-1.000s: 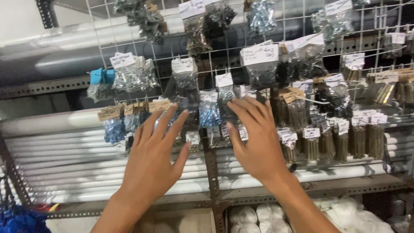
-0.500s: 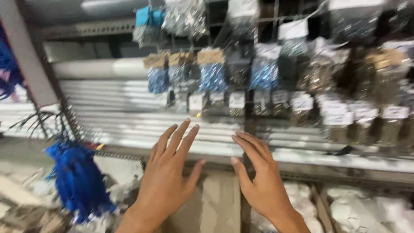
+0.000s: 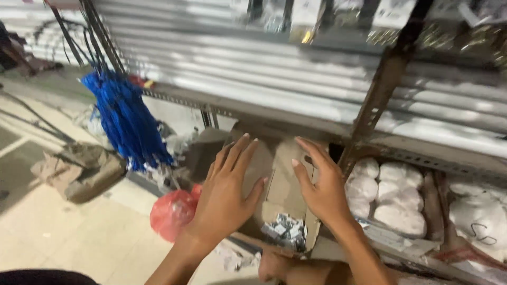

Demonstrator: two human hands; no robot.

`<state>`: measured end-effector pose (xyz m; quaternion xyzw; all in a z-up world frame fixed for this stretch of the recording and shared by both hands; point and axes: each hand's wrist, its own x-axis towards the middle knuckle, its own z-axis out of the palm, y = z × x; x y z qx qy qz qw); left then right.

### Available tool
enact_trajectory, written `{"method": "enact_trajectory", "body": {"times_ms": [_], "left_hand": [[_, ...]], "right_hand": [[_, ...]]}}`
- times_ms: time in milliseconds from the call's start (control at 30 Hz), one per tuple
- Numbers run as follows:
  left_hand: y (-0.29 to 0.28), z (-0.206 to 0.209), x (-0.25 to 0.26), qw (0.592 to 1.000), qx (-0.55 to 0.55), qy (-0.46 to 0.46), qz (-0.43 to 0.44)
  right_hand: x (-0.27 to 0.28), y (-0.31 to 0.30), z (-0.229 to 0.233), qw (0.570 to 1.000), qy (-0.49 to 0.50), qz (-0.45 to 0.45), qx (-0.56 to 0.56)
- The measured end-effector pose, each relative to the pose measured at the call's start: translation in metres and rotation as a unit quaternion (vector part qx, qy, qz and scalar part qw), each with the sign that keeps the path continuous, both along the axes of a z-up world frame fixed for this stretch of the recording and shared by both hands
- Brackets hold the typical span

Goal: Organizing small bags of hardware by hanging them on a wire display rack.

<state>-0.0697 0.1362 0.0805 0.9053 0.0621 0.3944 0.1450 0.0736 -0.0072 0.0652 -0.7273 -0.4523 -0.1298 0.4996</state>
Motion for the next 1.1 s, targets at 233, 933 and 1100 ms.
{"method": "enact_trajectory", "body": {"times_ms": [233,933,1100], "left_hand": [[0.024,-0.061,0.012,0.997,-0.028,0.06,0.038],[0.049,-0.368,0.112,0.815,-0.239,0.524,0.055],[0.04,-0.445,0.127,0.773,-0.208,0.597,0.045]], "right_hand": [[0.027,0.029,-0.089,0.996,0.065,0.008,-0.059],[0.088,0.036,-0.322,0.797,0.209,0.024,-0.566],[0.106,0.029,-0.386,0.714,0.178,0.007,-0.677]]}}
